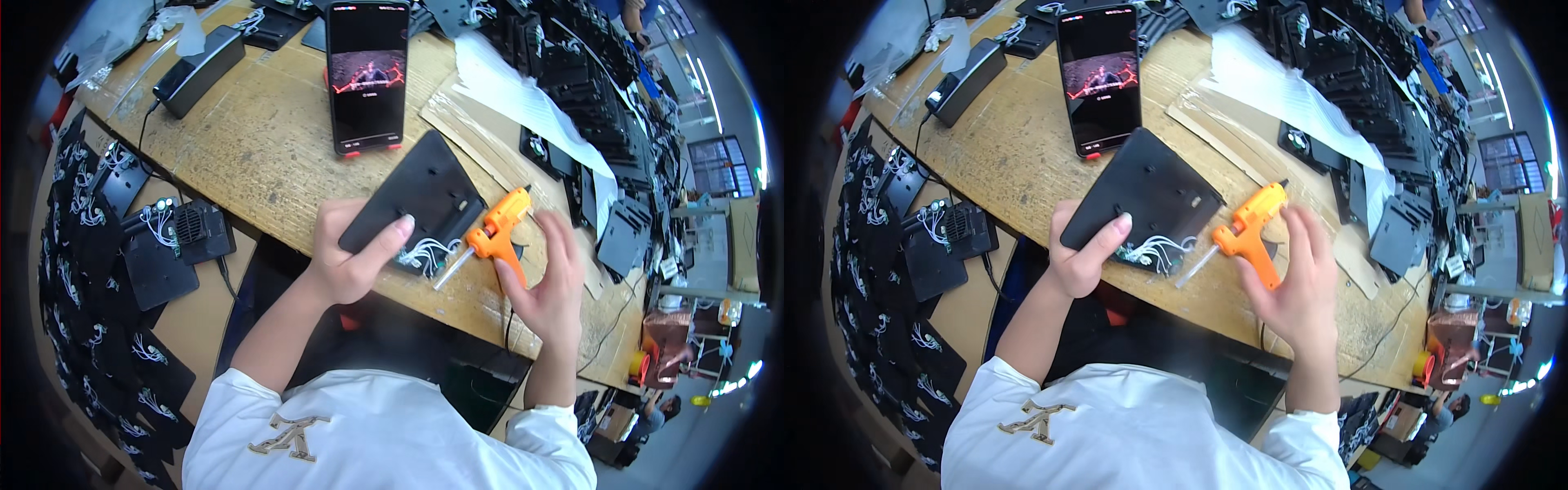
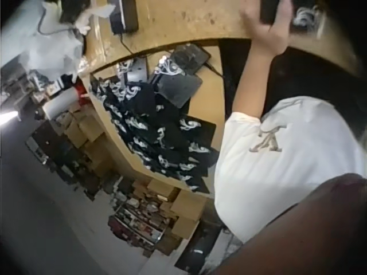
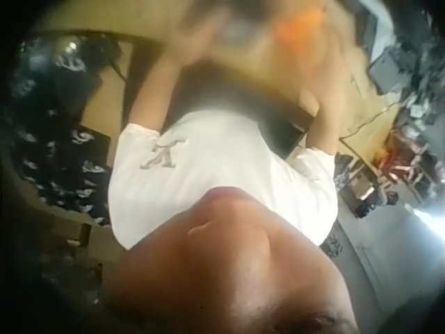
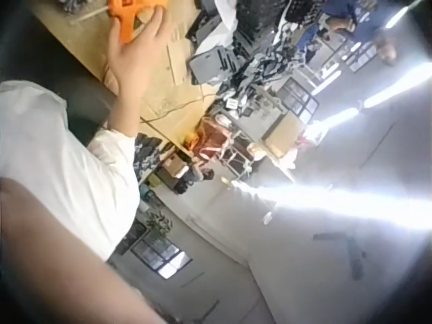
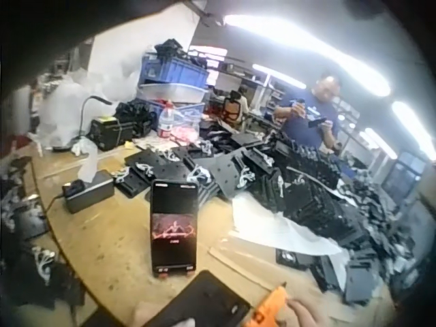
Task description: The person uses an orange hot glue gun to apply adhesive to the internal wiring and circuit board of a black plastic electronic device. They repeatedly pick up the device, apply glue to specific points, and place it back on the workbench among other similar units.
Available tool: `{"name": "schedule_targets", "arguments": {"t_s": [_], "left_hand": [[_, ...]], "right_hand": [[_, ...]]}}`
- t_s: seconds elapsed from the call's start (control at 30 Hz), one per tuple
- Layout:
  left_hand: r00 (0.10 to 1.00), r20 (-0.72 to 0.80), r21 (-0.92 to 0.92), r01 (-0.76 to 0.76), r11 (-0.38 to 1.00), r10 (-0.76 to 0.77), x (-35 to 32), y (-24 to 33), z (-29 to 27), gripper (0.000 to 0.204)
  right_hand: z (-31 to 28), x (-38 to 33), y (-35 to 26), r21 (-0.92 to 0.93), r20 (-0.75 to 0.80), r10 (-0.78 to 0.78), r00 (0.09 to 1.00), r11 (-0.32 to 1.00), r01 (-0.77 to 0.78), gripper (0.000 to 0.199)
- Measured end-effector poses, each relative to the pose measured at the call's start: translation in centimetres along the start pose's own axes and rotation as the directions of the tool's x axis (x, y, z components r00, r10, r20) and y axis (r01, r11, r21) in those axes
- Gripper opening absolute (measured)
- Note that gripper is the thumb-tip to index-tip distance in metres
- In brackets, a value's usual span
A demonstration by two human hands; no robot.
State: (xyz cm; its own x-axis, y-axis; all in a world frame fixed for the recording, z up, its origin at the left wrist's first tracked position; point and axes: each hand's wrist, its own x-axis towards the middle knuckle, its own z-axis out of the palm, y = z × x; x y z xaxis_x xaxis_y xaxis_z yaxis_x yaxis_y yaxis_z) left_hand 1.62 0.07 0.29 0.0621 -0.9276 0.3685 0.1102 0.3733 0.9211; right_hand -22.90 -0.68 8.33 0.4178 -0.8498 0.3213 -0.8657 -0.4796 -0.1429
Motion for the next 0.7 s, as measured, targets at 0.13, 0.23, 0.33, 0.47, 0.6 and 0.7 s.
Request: {"name": "schedule_targets", "arguments": {"t_s": [0.13,0.23,0.33,0.47,0.6,0.7], "left_hand": [[0.998,0.017,0.165,-0.066,0.984,0.064,0.3,0.1,0.5,0.015],[0.998,-0.055,0.149,-0.028,0.988,0.037,0.2,-0.1,1.1,0.015],[0.998,-0.045,0.18,-0.025,0.983,0.034,0.2,-0.2,0.7,0.016],[0.999,-0.038,0.152,-0.015,0.988,0.021,0.5,-0.2,0.8,0.018],[0.995,-0.095,-0.021,0.023,1.0,-0.025,0.4,-1.0,1.2,0.021],[0.987,-0.151,-0.061,0.039,0.997,-0.048,0.1,-1.5,1.3,0.019]], "right_hand": [[1.7,-1.2,1.6,-0.065,0.235,0.03,0.972,0.998,-0.015,0.049],[1.7,-0.7,3.1,-0.211,0.263,0.053,0.963,0.977,0.004,0.047],[0.8,-0.2,4.8,0.101,0.227,0.323,0.919,0.93,-0.352,0.036],[2.3,-1.5,6.0,0.89,0.271,0.278,0.921,0.291,-0.35,0.042],[4.6,-3.6,6.1,0.891,0.454,0.074,0.888,-0.054,-0.451,0.07],[5.3,-4.8,6.0,0.89,0.455,0.02,0.89,-0.052,-0.453,0.076]]}}
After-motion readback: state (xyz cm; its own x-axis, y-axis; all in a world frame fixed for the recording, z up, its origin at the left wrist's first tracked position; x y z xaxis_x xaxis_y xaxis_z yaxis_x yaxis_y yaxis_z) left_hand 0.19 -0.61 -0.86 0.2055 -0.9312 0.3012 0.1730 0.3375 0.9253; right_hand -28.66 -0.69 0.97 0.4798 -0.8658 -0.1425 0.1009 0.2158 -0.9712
